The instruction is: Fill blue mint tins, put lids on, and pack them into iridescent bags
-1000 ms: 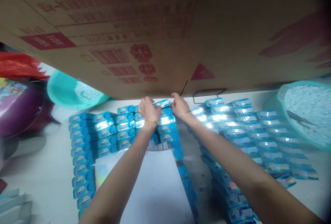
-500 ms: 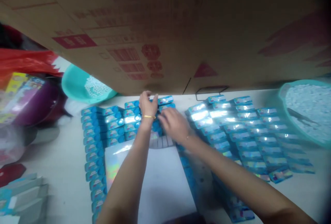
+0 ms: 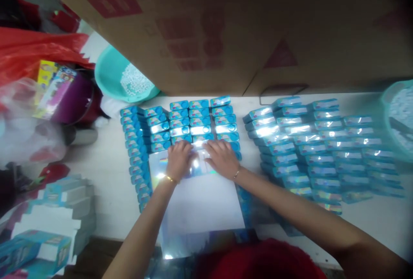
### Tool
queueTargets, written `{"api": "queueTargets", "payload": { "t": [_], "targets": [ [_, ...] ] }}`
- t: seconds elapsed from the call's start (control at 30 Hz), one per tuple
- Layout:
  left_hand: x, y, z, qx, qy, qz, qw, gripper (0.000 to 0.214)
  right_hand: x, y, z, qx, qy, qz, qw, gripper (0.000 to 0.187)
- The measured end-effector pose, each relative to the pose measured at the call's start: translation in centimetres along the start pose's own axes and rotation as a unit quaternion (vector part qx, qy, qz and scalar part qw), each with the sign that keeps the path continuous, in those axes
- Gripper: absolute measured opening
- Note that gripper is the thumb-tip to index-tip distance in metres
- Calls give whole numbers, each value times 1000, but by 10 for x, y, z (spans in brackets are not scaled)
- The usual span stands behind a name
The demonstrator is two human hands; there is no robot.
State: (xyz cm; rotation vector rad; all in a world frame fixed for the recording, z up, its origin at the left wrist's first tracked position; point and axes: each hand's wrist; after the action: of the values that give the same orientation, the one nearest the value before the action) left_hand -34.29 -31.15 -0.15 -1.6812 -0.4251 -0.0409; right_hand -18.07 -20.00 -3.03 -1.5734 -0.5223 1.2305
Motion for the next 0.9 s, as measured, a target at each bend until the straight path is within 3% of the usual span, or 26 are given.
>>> {"api": "queueTargets", "payload": {
  "t": [0.23, 0.43, 0.67, 0.77, 0.83, 0.9],
  "targets": [
    [-4, 12, -12, 85, 9, -2, 996, 25, -5, 16, 12, -1, -27, 4, 1000, 28],
    [-1, 21, -21, 97, 74, 15, 992, 22, 0, 20, 14, -24, -8, -5, 1000, 28],
    [4, 30, -29, 104, 100, 43, 989, 27, -1, 18, 17, -31, -7, -20, 999, 27],
    [12, 30, -44, 105, 90, -11, 990, 26, -1, 18, 17, -26, -11, -28, 999, 29],
    [21, 23, -53, 119, 68, -102, 985, 17, -1, 19, 17, -27, -10, -25, 999, 29],
    [31, 11, -56, 171, 0, -239, 956, 5, 0, 20, 16, -34, -1, -14, 999, 30]
  ]
}}
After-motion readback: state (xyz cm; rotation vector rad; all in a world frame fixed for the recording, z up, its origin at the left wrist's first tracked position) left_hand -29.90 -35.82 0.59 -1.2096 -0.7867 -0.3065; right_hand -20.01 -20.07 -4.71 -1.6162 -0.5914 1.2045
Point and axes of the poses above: each hand's wrist, its own z-axis towards the middle knuckle, its own y-axis out of the palm, x = y × z, and after that the axes turned 5 degrees about y, right-handed
